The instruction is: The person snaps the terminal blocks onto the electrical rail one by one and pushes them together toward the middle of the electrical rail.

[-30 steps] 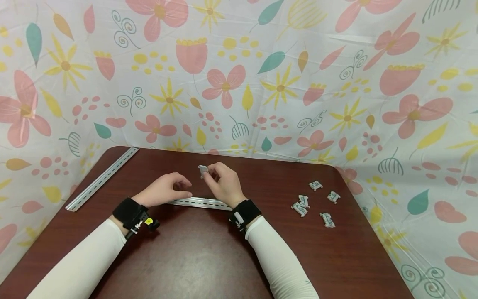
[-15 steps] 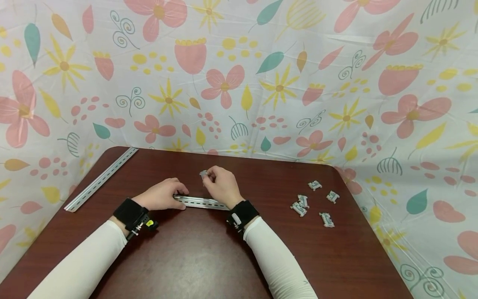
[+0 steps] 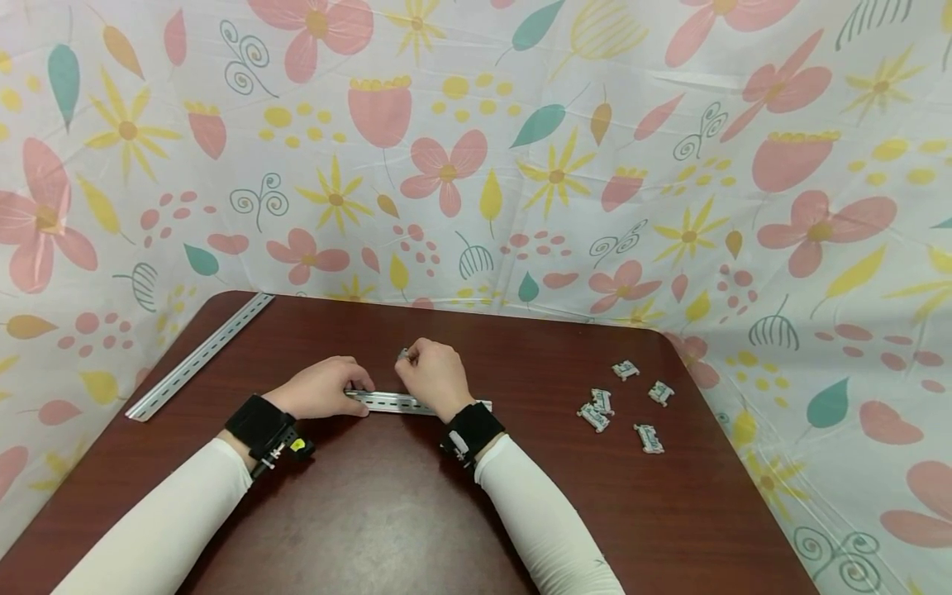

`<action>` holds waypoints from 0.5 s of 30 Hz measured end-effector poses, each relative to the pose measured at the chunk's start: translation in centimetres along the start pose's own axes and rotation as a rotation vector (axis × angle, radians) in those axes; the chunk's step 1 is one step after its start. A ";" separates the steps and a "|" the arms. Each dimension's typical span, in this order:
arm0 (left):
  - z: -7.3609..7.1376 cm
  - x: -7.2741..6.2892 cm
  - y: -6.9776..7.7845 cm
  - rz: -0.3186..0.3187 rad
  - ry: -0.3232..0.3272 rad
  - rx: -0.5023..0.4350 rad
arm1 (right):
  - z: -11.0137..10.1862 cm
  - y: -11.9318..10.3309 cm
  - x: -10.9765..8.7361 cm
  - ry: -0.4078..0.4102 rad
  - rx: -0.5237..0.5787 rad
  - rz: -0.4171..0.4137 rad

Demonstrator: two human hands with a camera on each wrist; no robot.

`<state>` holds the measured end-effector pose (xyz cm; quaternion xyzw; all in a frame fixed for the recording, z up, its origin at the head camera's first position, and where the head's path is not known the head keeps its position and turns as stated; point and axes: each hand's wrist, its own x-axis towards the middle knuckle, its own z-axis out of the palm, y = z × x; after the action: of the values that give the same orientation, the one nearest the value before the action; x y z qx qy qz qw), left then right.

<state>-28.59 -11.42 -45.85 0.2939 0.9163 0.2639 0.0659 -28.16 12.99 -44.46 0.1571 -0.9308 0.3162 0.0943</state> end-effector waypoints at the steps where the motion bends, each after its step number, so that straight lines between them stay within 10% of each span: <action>1: 0.0 0.0 0.0 -0.002 0.001 0.001 | 0.1 -0.1 0.0 0.003 -0.006 0.002; 15: 0.4 0.2 -0.1 -0.022 0.008 0.009 | 1.2 -0.9 0.3 -0.056 -0.094 0.048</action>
<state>-28.68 -11.21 -46.27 0.2830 0.9209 0.2604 0.0637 -28.18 11.51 -44.86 0.1389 -0.9504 0.2699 0.0680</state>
